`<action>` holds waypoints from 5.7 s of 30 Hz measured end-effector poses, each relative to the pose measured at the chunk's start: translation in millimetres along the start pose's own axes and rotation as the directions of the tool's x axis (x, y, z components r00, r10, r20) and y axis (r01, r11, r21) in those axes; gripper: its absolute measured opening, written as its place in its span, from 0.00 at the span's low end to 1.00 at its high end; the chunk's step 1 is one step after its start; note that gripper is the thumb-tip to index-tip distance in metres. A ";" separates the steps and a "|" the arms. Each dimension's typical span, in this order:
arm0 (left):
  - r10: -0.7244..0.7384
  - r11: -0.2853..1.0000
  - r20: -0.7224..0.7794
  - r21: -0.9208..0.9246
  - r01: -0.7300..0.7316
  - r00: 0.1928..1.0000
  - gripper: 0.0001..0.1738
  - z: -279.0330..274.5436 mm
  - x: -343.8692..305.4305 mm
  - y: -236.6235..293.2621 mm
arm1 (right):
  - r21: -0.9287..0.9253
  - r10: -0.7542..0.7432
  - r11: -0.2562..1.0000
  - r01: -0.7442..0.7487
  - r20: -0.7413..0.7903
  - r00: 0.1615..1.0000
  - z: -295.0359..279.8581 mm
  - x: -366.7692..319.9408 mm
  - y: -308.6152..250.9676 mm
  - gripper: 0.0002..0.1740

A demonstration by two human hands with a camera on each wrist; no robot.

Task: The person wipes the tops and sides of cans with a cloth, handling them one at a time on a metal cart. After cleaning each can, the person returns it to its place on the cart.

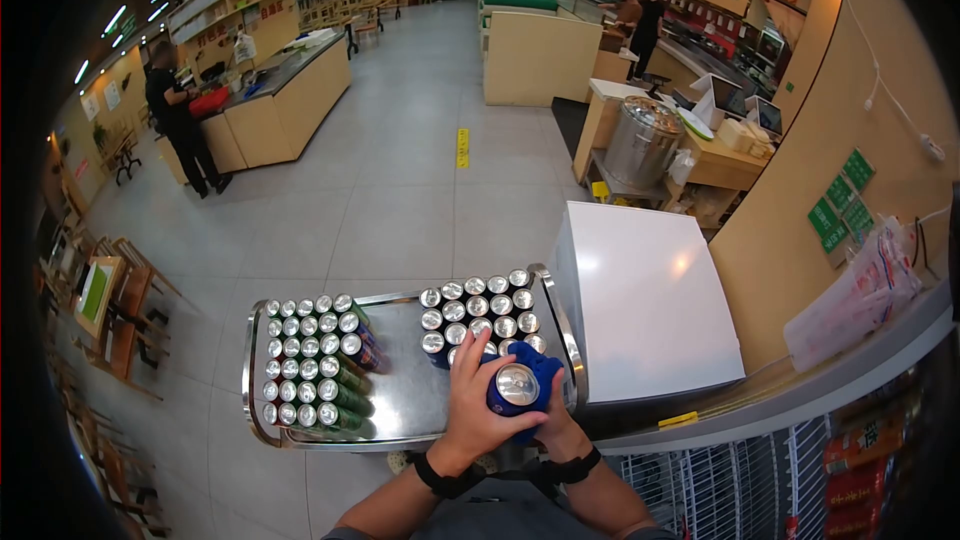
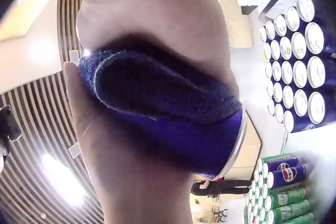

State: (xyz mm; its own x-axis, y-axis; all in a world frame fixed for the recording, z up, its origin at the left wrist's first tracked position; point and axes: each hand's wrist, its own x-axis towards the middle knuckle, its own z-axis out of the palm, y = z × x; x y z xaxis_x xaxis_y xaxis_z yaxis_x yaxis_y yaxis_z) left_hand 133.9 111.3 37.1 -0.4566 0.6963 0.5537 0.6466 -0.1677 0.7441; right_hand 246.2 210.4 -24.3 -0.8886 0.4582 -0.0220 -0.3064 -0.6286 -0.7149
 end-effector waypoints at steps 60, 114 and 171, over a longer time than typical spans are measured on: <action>-0.547 0.602 0.126 -0.627 0.494 0.827 0.23 3.4 -3.8 -21.9 | -0.046 -0.127 0.991 0.125 -0.052 0.990 -15.6 -10.1 31.0 0.45; 0.177 0.984 0.267 -0.044 -0.171 0.947 0.40 37.2 7.3 20.3 | 0.114 0.020 0.994 -0.002 -0.160 0.987 -48.6 -60.5 12.3 0.48; -0.463 0.414 -0.156 0.832 0.368 0.873 0.37 -153.4 -107.6 -262.9 | -0.650 -0.097 0.715 -0.256 -0.456 0.885 1.3 -36.7 25.5 0.15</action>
State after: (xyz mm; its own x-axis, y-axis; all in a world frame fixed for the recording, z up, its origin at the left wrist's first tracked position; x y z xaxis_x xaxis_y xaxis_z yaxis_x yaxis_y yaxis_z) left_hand -80.7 -26.5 -160.9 -0.7929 0.5765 0.1971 0.6083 0.7678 0.2011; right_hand 270.5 176.7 -40.9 -0.6010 0.7528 -0.2684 0.2308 -0.1580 -0.9601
